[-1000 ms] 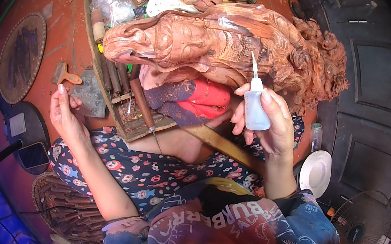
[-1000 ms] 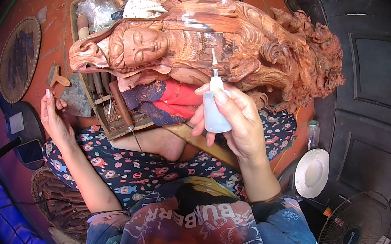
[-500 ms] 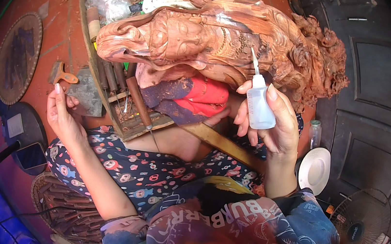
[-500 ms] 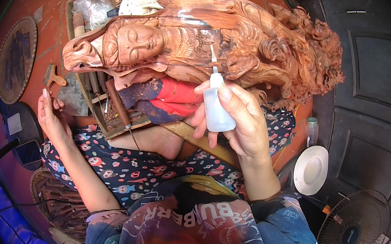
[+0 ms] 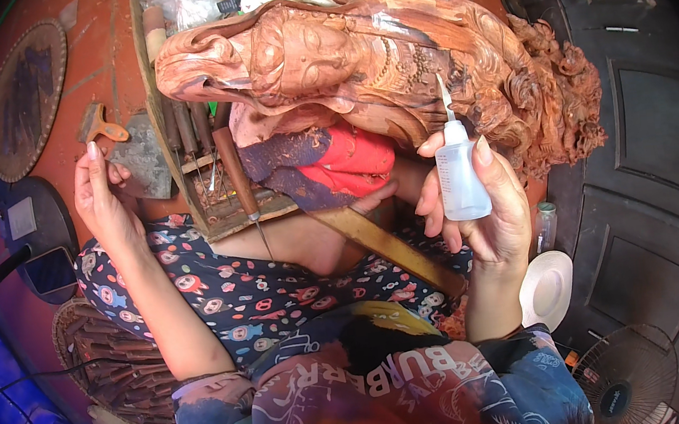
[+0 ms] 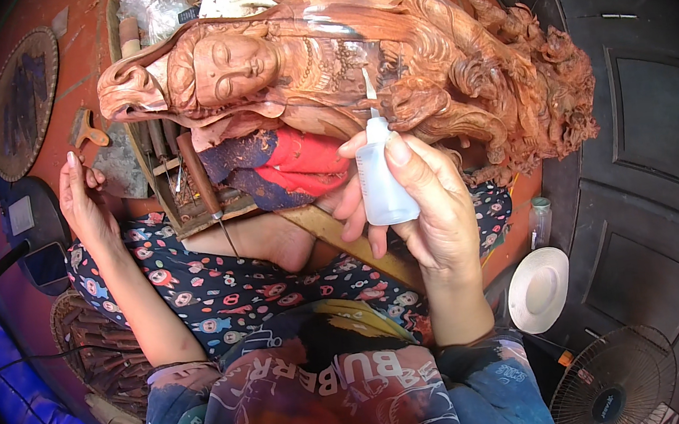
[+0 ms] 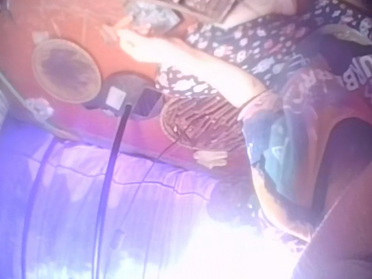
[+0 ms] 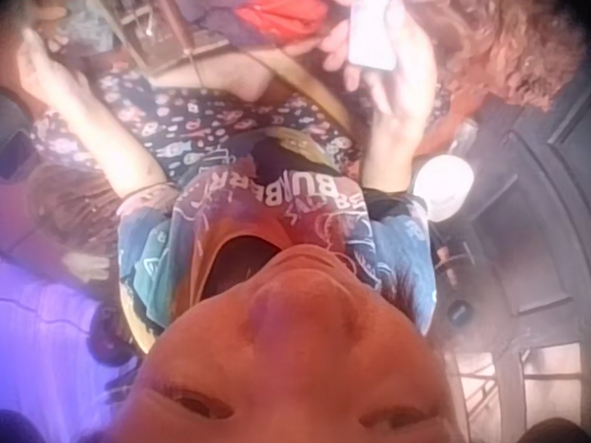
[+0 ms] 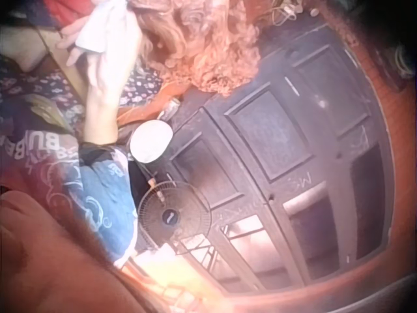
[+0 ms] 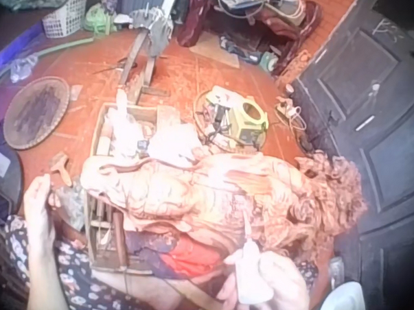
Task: The person carves a large wooden sculpture of a reclining figure using a chisel and mallet. They apply a liquid from a small bottle to the surface and continue chiseling details on the torso and head.
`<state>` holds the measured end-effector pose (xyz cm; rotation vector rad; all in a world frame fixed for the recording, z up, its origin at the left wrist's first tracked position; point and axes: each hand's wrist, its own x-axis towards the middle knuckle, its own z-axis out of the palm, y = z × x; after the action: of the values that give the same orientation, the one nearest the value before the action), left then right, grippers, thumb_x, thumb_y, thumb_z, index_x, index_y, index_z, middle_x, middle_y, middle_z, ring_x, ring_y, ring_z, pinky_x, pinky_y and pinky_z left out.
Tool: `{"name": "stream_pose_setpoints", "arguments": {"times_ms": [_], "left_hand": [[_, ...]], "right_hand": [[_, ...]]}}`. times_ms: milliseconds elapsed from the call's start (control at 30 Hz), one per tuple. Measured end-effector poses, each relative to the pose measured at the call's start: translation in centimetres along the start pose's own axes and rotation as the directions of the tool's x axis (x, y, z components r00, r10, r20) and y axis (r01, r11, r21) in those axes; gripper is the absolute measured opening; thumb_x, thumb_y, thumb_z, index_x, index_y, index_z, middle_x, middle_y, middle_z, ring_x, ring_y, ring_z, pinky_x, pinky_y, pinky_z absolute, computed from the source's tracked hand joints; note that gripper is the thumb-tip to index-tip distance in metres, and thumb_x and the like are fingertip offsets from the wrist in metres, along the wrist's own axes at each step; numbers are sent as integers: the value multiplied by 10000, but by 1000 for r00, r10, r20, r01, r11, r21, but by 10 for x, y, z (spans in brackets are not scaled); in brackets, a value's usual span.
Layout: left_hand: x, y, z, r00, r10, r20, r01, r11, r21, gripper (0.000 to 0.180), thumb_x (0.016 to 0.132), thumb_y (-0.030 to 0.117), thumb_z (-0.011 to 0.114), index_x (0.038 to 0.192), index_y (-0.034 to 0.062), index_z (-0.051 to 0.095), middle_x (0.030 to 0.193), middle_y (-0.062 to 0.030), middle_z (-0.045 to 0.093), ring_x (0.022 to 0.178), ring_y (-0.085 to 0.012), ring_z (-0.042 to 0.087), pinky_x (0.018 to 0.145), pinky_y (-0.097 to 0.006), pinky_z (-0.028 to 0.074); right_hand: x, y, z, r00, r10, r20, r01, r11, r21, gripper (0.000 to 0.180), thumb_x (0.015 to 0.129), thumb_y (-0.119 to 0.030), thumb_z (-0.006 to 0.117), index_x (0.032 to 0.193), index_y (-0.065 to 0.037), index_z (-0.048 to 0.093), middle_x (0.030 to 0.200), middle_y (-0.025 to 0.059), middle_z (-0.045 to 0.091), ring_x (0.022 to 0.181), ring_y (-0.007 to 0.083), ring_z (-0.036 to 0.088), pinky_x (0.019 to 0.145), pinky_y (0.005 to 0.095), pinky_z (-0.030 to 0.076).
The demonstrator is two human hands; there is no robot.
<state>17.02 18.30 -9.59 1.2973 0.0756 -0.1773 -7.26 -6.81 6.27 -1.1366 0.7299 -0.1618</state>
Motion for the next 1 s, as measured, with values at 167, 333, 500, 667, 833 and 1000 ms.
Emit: {"name": "stream_pose_setpoints", "arguments": {"times_ms": [167, 333, 500, 667, 833, 1000], "left_hand": [[-1, 3, 2, 1000, -2, -8, 2, 1000, -14, 202, 953, 216, 615, 912, 19, 605, 634, 17, 476, 603, -80, 468, 591, -200, 393], [0, 3, 2, 1000, 3, 0, -3, 1000, -27, 195, 954, 210, 613, 912, 19, 605, 636, 17, 475, 606, -80, 468, 589, -201, 392], [0, 0, 1, 1000, 11, 10, -11, 1000, -6, 208, 948, 256, 624, 933, 49, 603, 653, 27, 459, 614, -64, 442, 578, -204, 347], [0, 0, 0, 1000, -2, 2, 2, 1000, -2, 206, 949, 254, 622, 932, 50, 600, 656, 25, 460, 613, -62, 433, 580, -198, 346], [-1, 2, 2, 1000, 8, -4, -8, 1000, 10, 209, 953, 254, 615, 925, 48, 594, 655, 27, 442, 612, -63, 416, 584, -204, 349], [-1, 2, -1, 999, 29, 14, -30, 999, 38, 215, 957, 254, 607, 892, 51, 579, 649, 31, 427, 608, -62, 410, 583, -208, 351]], "right_hand": [[0, -3, 1, 1000, 7, 11, -7, 1000, -13, 570, 1011, -434, 372, 1159, 108, 469, 716, 253, 618, 451, 230, 608, 286, 227, 398], [0, -4, 1, 1000, 9, -2, -9, 1000, -13, 575, 1009, -439, 377, 1156, 109, 470, 710, 252, 617, 447, 229, 606, 283, 224, 394], [0, -4, 2, 1000, 20, -3, -20, 1000, 1, 577, 1010, -439, 377, 1155, 111, 470, 704, 249, 615, 446, 228, 605, 281, 223, 389], [0, 2, -4, 997, -1, 81, -2, 999, 42, 432, 992, -336, 471, 1161, 57, 529, 792, 207, 651, 610, 235, 667, 441, 262, 499], [-3, 33, -6, 994, -48, 95, 52, 998, -43, 354, 932, -209, 605, 1206, -11, 499, 971, 134, 654, 877, 191, 665, 701, 283, 549], [-14, 58, -1, 981, -53, 185, 69, 994, -80, 486, 818, 58, 684, 1249, -21, 473, 1150, 109, 604, 1095, 162, 578, 932, 305, 477]]}}
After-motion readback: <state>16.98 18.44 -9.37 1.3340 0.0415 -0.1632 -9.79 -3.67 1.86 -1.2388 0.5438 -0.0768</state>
